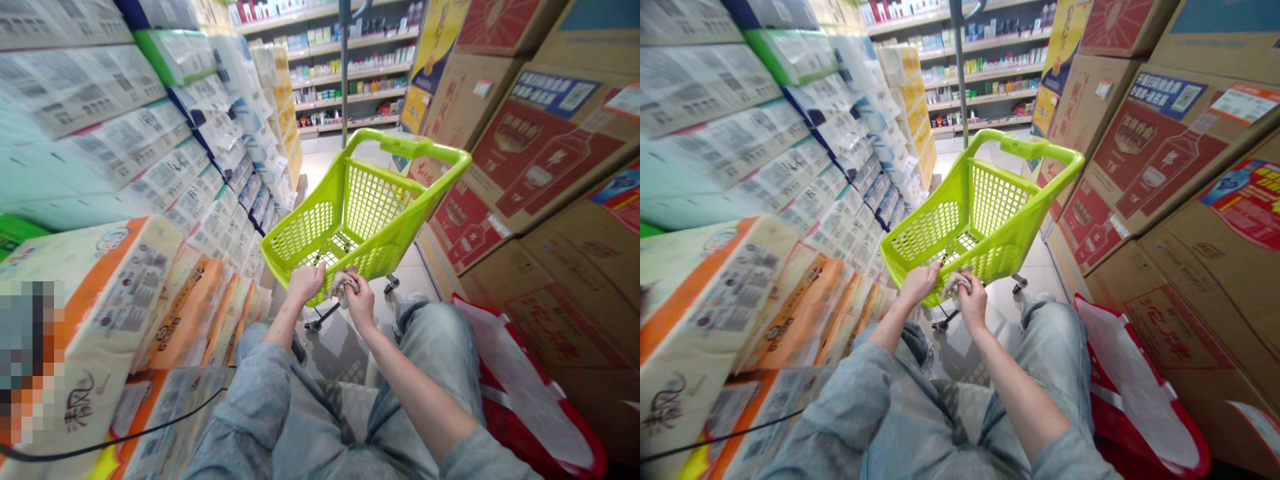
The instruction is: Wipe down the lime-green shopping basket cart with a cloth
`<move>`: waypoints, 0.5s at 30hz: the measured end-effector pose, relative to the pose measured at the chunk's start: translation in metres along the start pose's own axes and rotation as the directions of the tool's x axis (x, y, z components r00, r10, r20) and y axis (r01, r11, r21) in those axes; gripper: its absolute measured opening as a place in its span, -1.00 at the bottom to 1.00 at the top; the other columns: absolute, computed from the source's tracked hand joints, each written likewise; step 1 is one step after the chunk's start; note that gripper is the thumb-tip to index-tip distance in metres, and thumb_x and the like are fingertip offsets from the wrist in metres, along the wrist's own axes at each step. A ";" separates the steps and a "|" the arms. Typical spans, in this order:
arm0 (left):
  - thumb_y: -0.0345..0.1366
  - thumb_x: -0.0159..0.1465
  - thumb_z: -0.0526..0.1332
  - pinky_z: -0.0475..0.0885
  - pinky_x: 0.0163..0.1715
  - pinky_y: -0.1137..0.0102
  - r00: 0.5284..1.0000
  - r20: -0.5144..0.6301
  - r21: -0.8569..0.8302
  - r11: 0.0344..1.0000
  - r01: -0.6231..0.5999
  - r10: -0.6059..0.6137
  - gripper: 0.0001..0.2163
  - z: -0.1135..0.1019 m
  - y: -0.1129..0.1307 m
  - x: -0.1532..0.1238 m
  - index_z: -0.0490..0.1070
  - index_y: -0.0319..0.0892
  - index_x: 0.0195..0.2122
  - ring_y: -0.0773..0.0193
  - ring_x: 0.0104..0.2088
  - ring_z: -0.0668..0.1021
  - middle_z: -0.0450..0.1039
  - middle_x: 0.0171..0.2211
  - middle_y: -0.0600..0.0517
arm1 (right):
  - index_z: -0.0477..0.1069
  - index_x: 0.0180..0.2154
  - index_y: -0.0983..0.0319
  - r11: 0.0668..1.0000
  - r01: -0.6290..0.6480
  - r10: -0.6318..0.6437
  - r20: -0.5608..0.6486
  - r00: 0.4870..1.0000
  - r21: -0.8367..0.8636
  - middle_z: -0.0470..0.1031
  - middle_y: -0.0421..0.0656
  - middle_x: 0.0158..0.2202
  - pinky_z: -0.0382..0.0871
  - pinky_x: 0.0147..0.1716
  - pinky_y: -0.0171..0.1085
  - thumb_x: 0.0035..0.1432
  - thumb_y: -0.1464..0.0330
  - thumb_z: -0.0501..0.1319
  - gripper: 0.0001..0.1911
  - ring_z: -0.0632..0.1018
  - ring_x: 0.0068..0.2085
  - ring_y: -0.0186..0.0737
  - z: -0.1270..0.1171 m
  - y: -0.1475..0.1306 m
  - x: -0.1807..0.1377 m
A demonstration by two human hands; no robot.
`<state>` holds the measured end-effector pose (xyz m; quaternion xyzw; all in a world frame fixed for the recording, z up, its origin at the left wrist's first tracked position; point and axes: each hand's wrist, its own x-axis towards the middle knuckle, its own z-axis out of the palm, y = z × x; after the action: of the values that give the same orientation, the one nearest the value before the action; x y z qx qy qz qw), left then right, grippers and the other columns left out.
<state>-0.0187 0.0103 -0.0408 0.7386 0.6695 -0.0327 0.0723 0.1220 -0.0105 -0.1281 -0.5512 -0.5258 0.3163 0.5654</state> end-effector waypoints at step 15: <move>-0.06 0.38 -0.31 0.36 -0.23 0.41 0.987 -0.117 -0.259 0.963 0.080 -0.114 -0.38 0.006 -0.006 0.004 0.55 -0.19 -0.27 0.20 -0.22 0.57 0.58 -0.30 -0.10 | 0.50 -0.17 0.21 0.990 0.100 -0.081 0.178 0.981 -0.098 0.51 -0.07 -0.17 0.32 -0.04 -0.15 0.04 0.46 0.08 -0.67 0.48 -0.12 -0.14 0.000 0.004 -0.024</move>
<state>-0.0236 0.0134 -0.0477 0.6901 0.7069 0.0979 0.1204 0.1167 -0.0321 -0.1379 -0.5263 -0.6137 0.3088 0.5010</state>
